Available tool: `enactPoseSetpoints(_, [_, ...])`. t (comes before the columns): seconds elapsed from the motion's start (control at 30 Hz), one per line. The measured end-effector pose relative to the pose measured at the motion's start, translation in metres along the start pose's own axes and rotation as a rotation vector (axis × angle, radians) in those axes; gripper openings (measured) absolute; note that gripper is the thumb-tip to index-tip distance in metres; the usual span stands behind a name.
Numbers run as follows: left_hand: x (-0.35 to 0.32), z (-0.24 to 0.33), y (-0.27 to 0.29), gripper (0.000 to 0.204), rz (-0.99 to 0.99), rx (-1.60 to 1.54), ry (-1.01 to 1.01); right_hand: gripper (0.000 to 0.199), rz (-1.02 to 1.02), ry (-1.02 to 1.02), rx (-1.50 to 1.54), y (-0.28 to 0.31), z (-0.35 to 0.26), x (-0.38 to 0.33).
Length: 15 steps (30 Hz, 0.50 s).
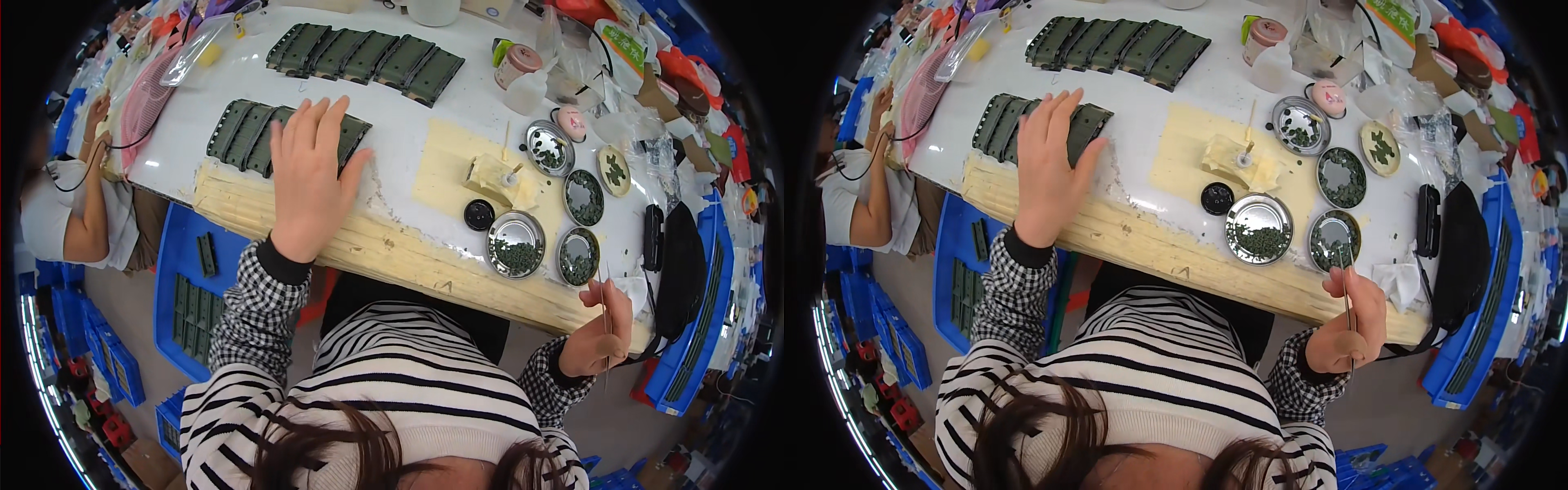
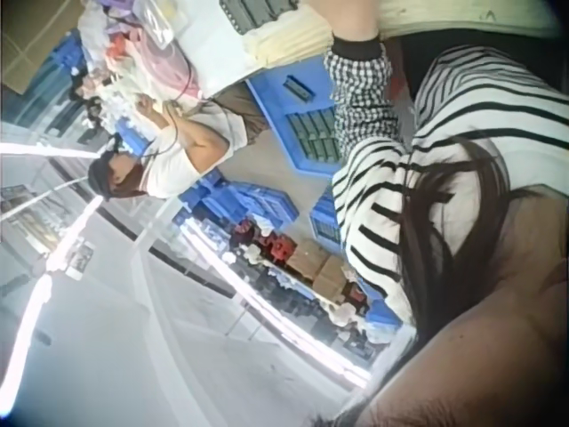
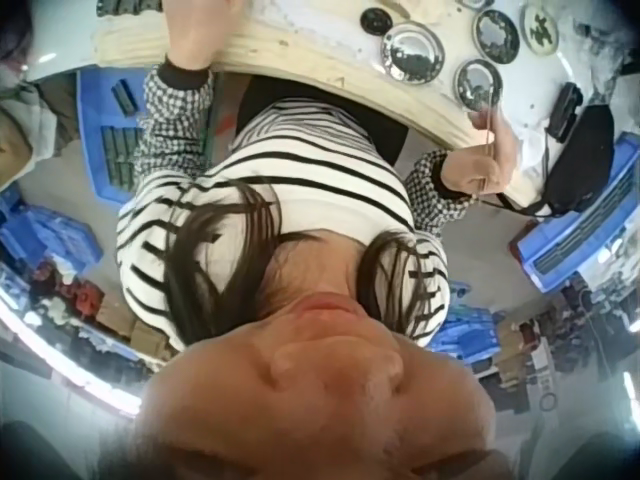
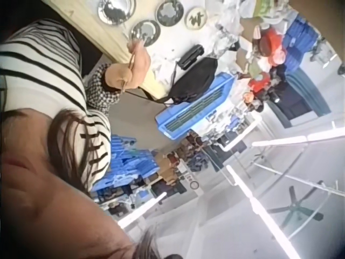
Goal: Applying glue or detailing small plastic toy tank components using an applicator tool at a factory workbench.
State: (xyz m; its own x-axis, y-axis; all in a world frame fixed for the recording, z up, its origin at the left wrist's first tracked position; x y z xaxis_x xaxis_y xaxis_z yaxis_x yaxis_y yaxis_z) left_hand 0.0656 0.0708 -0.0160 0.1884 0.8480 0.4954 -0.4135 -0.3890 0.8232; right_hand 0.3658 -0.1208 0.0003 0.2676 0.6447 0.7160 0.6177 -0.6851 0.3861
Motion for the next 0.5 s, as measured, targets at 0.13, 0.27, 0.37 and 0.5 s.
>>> enactPoseSetpoints(0.13, [0.066, 0.038, -0.029, 0.023, -0.322, -0.178, -0.056, 0.080, 0.001, -0.038, -0.052, 0.001, 0.009, -0.001])
enactPoseSetpoints(0.27, [0.121, 0.052, -0.107, 0.050, -0.245, 0.180, -0.293, 0.080, 0.023, 0.013, -0.077, 0.004, -0.011, 0.002])
enactPoseSetpoints(0.37, [0.129, 0.057, -0.138, 0.044, -0.289, 0.244, -0.336, 0.079, 0.009, -0.006, -0.095, 0.013, -0.012, -0.002])
enactPoseSetpoints(0.5, [0.103, 0.086, -0.039, 0.021, -0.165, -0.275, -0.486, 0.080, -0.057, -0.176, -0.049, 0.015, 0.010, -0.005])
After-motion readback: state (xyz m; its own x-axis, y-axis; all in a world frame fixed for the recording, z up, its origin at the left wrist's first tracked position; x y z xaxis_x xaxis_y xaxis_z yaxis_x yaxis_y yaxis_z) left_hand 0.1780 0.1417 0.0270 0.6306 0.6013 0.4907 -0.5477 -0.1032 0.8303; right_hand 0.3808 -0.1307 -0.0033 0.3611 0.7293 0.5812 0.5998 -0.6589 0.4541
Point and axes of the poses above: each hand's wrist, its own x-axis towards the middle knuckle, its own y-axis out of the back of the hand, z = x × y, the point moved 8 cm from there along x, towards the middle knuckle, and after that the axes turned 7 degrees about y, right-handed, at the moved point
